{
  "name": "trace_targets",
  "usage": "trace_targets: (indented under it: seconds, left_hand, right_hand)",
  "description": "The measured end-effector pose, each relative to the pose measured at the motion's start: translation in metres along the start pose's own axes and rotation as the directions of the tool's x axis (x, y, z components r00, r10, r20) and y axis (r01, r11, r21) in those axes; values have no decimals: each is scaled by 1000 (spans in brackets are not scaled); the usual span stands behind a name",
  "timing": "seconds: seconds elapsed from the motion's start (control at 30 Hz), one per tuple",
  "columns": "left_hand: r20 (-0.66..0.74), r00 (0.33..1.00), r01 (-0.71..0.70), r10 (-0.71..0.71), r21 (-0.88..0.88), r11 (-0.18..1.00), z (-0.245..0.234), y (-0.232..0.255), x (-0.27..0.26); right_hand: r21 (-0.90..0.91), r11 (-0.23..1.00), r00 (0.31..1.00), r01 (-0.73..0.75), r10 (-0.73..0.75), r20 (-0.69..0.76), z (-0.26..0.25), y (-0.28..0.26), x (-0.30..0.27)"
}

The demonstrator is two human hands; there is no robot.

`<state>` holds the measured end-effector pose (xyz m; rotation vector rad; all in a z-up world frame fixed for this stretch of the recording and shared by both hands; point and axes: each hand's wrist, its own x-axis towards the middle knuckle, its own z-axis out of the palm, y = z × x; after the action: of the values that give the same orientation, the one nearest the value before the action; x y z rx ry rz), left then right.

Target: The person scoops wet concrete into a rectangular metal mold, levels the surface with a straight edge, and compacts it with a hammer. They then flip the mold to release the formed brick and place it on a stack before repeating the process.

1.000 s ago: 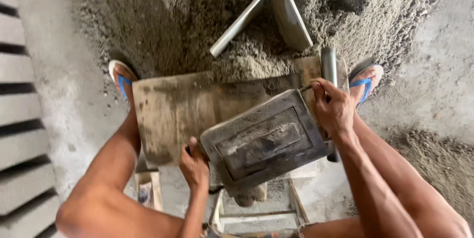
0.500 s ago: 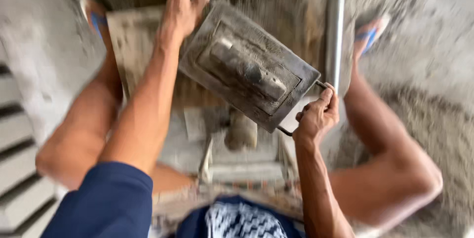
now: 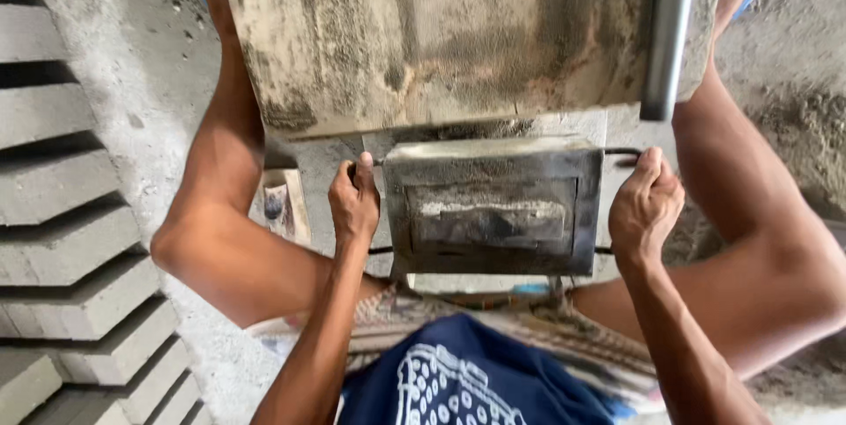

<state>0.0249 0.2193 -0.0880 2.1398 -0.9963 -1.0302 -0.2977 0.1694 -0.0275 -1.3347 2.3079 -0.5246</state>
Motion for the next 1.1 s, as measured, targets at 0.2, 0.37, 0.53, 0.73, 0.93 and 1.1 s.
trace_targets:
  seconds: [0.2, 0.37, 0.53, 0.73, 0.93, 1.1]
  left_hand:
    - [25, 981, 192, -192, -21, 981, 29, -12, 15]
    - [91, 969, 233, -230, -28, 972, 94, -134, 46]
    - [195, 959, 218, -204, -56, 974, 146, -250, 91]
    - [429, 835, 164, -345, 403, 900, 29, -51, 98]
    - [506, 799, 280, -325, 167, 946, -80, 76, 70]
    - [-144, 909, -405, 391, -83, 911, -111, 59, 169]
  right_hand:
    - [-265, 961, 986, 75, -31, 166, 69, 35, 26]
    - [-159, 986, 970, -45, 81, 229, 128, 101, 39]
    - [-109, 960, 892, -257, 279, 356, 163, 158, 64]
    - [-352, 930, 800, 106, 130, 585, 50, 26, 74]
    - [191, 878, 738, 438, -473, 481, -5, -157, 64]
    - [745, 177, -173, 643, -914, 367, 114, -253, 18]
